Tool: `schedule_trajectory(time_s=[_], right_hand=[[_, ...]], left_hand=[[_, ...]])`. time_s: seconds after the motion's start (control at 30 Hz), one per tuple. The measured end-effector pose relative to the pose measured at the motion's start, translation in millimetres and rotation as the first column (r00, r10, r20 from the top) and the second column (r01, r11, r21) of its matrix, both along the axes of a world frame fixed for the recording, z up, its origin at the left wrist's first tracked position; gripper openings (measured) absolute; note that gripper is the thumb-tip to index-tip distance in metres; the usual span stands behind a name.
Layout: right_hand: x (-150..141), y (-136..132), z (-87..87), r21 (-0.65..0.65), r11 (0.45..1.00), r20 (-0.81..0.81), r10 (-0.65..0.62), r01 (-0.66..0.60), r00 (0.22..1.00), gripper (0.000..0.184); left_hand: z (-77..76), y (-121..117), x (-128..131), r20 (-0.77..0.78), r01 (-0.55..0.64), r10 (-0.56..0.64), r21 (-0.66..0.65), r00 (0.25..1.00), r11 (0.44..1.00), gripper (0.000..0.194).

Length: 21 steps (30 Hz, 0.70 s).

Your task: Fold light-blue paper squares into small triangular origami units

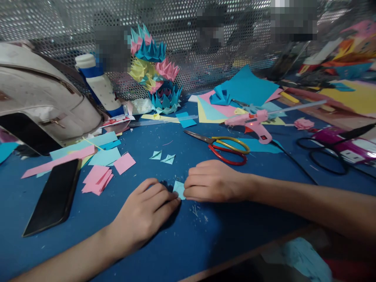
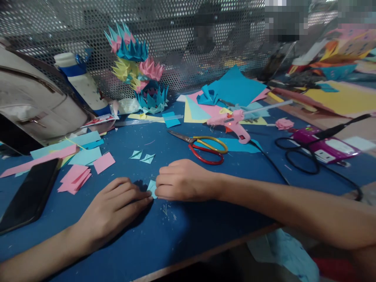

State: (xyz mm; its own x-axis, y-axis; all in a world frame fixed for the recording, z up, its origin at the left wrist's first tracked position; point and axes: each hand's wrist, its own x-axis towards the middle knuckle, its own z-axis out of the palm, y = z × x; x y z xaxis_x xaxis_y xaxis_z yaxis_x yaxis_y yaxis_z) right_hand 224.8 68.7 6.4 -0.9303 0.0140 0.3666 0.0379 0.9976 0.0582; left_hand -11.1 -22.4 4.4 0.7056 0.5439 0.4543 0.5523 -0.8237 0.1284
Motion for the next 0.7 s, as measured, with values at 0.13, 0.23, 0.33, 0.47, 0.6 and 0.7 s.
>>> schedule_trajectory(time_s=[0.13, 0.23, 0.33, 0.47, 0.6, 0.7], right_hand=[[-0.5, 0.4, -1.7, -0.220, 0.974, -0.008, -0.045, 0.042, 0.999, 0.024], [-1.7, 0.8, -2.9, -0.317, 0.947, -0.022, -0.068, 0.058, 0.997, 0.020], [-2.0, 2.0, -3.7, -0.365, 0.927, 0.004, -0.084, 0.080, 0.996, 0.016], [-0.8, 4.6, -4.0, -0.407, 0.907, 0.015, -0.112, 0.108, 0.994, 0.015], [-2.1, 5.1, -3.9, -0.530, 0.829, 0.048, -0.182, 0.180, 0.982, 0.015], [-4.9, 3.6, -2.8, -0.608, 0.750, 0.116, -0.243, 0.263, 0.963, 0.014]], left_hand=[[2.3, -0.5, -1.5, -0.046, 0.039, -0.035, 0.086, 0.998, 0.996, 0.034], [1.2, 0.4, -2.1, -0.054, 0.022, -0.018, 0.081, 0.998, 0.996, 0.036], [-0.6, 0.7, -2.8, -0.051, 0.004, -0.001, 0.063, 0.999, 0.998, 0.036], [-2.0, 0.2, -5.2, -0.025, 0.000, 0.001, 0.029, 1.000, 1.000, 0.035], [-3.8, 0.5, -6.3, -0.014, -0.030, 0.031, 0.021, 0.999, 0.999, 0.028], [-5.4, 1.7, -5.4, -0.021, -0.069, 0.070, 0.024, 0.997, 0.997, 0.024]])
